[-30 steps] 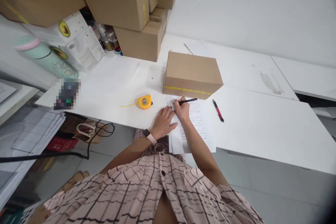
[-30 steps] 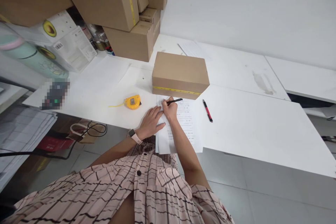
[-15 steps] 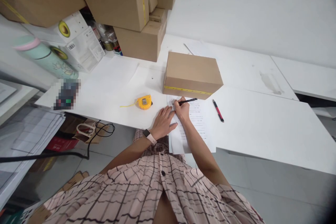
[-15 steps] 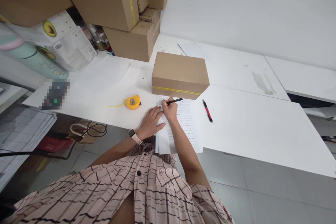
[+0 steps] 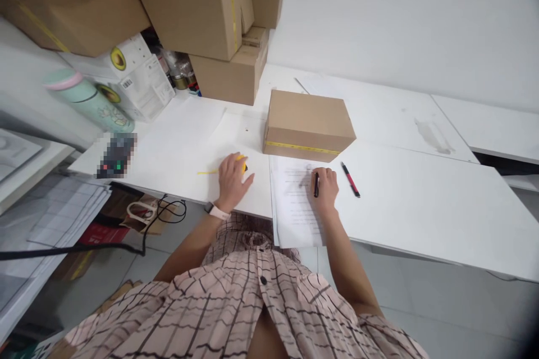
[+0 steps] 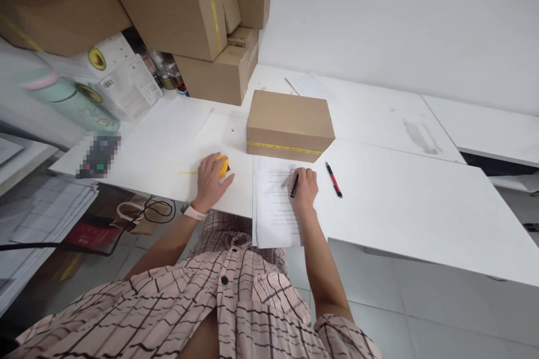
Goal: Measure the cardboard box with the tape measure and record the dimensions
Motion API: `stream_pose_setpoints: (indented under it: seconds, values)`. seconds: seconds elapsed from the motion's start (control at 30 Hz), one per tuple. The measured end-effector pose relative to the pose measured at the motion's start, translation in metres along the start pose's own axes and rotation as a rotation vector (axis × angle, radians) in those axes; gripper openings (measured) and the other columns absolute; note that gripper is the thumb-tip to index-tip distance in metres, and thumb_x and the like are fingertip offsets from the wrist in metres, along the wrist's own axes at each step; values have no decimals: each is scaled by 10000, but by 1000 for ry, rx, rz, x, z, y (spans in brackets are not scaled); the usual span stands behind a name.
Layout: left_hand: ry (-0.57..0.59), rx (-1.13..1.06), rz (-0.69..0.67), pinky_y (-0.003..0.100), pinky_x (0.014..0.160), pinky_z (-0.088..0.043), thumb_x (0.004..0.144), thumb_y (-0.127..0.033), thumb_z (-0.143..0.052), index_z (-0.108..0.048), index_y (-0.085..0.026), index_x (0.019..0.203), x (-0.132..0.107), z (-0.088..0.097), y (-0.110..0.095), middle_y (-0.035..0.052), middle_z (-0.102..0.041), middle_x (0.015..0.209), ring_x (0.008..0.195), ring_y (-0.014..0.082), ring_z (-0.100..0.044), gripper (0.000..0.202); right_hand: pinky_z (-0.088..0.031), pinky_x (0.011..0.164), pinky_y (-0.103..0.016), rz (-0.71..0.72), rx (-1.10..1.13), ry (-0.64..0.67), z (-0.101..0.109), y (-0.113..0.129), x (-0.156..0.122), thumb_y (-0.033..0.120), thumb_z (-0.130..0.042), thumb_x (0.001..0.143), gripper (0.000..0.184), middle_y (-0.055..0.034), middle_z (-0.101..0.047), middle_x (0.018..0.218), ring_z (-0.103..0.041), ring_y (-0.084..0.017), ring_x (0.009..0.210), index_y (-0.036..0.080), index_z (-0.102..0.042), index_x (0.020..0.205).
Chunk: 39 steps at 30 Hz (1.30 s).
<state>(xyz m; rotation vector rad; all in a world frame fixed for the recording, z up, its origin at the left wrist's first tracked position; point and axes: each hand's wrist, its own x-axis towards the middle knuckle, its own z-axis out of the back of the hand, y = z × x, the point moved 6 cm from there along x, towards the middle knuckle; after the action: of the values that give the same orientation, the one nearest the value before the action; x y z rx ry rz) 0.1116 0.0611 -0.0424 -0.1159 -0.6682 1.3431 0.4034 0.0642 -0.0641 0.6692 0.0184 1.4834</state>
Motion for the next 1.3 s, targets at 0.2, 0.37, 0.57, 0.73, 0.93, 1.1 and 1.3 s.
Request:
stream_pose_setpoints:
  seconds: [0.2,0.37,0.57,0.73,0.93,1.1,1.3]
  values:
    - [275,-55,84,492,1036,-429,794,-305,-710,-510,-178,1356,25,-5,38,148,-586,1287,1237,343,-503,610,-410,852,-422,-73,-167,111,6,-21,-6,86,-395,871,350,-155,-622,1028,-508,-298,1016,164,-657,1088]
    - [442,-577,-10,374,895,-495,860,-447,-647,-545,-209,1272,25,2,-27,92,-646,1180,1048,243,-623,486,-493,891,-422,-177,651,251,13,32,-3,432,-436,975,390,-121,-678,1158,-607,-258,1029,198,-639,1212]
    - [661,-869,-83,324,739,-473,847,-475,-688,-436,-216,1313,37,7,-95,63,-662,988,833,186,-634,590,-521,860,-378,-221,1039,421,34,80,6,634,-587,861,470,-55,-718,1010,-636,-208,911,214,-717,1027]
    - [700,-893,-100,353,780,-492,820,-469,-716,-445,-210,1313,73,15,-106,78,-653,1031,891,212,-651,619,-468,691,-292,-201,1087,339,57,59,43,589,-725,776,378,6,-619,733,-536,-132,683,215,-676,804]
    - [431,-827,20,345,814,-521,735,-446,-758,-534,-199,1219,167,47,-63,87,-643,1142,994,227,-657,588,-419,578,-243,-268,1198,60,88,-20,155,572,-829,662,469,33,-500,607,-442,-91,575,201,-543,631]
    - [371,-791,253,267,631,-511,710,-421,-746,-574,-179,1148,227,59,7,70,-683,1029,850,188,-661,529,-409,552,-220,-474,1025,-50,85,-80,213,386,-751,800,380,26,-476,597,-426,-78,561,190,-486,612]
    - [360,-716,365,210,536,-462,734,-390,-720,-612,-171,1029,249,53,41,51,-683,951,801,163,-636,383,-454,644,-261,-576,652,-17,50,-89,215,311,-594,851,198,-30,-579,709,-502,-123,653,180,-530,716]
